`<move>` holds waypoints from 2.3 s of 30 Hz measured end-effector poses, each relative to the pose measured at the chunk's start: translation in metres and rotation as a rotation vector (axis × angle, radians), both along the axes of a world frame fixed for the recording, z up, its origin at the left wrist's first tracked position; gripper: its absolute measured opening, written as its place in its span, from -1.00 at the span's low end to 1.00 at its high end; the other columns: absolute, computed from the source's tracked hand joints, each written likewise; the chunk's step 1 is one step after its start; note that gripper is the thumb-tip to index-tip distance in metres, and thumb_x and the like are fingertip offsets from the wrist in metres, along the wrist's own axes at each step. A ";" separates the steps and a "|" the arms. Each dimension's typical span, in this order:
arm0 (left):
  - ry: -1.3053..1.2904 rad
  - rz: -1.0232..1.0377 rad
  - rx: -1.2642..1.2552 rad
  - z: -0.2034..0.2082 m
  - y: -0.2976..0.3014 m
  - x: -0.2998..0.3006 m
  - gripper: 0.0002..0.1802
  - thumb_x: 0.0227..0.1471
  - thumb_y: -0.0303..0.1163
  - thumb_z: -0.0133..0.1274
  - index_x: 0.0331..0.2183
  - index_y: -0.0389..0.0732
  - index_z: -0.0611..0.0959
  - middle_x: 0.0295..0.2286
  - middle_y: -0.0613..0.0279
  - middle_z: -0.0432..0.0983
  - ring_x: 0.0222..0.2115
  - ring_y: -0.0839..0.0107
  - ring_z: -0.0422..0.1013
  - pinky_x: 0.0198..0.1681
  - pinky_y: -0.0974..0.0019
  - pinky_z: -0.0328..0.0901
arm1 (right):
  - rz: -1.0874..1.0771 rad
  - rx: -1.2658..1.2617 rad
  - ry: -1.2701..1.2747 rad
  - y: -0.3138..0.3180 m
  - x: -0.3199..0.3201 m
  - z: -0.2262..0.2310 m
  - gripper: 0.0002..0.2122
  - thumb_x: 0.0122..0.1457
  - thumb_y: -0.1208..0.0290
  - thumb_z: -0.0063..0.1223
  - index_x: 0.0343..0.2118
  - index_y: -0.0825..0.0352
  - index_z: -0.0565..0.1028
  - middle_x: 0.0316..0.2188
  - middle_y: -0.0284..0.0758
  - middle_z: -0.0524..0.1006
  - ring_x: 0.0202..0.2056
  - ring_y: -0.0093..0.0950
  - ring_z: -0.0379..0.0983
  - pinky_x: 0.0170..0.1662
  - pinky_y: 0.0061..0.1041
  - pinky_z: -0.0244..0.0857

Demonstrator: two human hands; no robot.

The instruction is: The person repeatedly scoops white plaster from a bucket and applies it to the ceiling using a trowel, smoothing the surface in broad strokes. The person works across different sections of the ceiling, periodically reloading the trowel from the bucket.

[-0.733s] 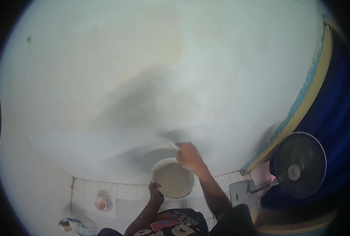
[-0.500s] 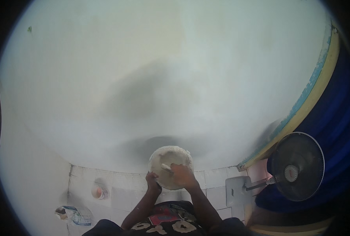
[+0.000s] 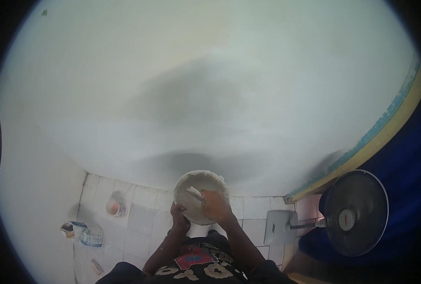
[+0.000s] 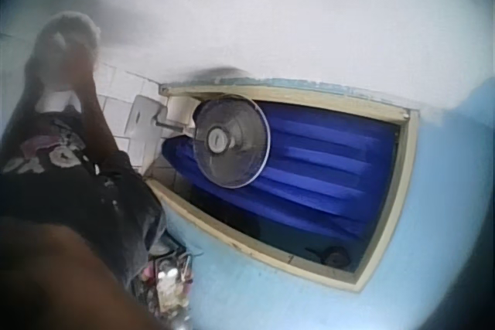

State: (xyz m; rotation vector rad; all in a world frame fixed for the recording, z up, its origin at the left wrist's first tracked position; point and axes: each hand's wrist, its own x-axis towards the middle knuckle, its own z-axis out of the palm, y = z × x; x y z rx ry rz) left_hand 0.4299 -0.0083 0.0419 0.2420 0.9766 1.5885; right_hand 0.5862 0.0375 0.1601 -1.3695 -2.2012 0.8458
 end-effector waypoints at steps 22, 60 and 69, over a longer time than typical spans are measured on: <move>0.026 -0.116 -0.066 0.002 0.002 -0.120 -0.39 -0.43 -0.47 -0.11 -0.14 -0.26 0.45 -0.30 0.16 0.41 -0.27 0.25 0.36 -0.19 0.30 0.30 | -0.434 1.311 -0.034 0.173 -0.100 0.188 -0.36 -0.10 0.66 0.07 0.17 0.29 0.32 -0.28 -0.13 0.45 -0.07 -0.08 0.39 -0.02 -0.17 0.33; 0.166 -0.209 -0.162 -0.027 0.051 -0.132 -0.19 -0.44 -0.56 -0.06 0.05 -0.34 0.39 -0.24 0.10 0.44 -0.25 0.25 0.37 -0.23 0.29 0.34 | -0.644 1.114 0.409 0.163 -0.054 0.234 -0.74 -0.02 0.56 0.15 -0.21 0.40 0.55 -0.41 -0.18 0.58 -0.39 -0.34 0.52 -0.26 -0.43 0.37; 0.172 -0.225 -0.197 -0.036 0.049 -0.136 -0.24 -0.46 -0.55 -0.05 -0.01 -0.35 0.42 -0.27 0.12 0.44 -0.29 0.25 0.36 -0.22 0.31 0.31 | -0.392 1.190 -0.256 0.195 -0.126 0.268 -0.46 -0.02 0.59 0.09 0.11 0.23 0.37 0.05 -0.15 0.41 -0.09 -0.14 0.45 -0.04 -0.25 0.39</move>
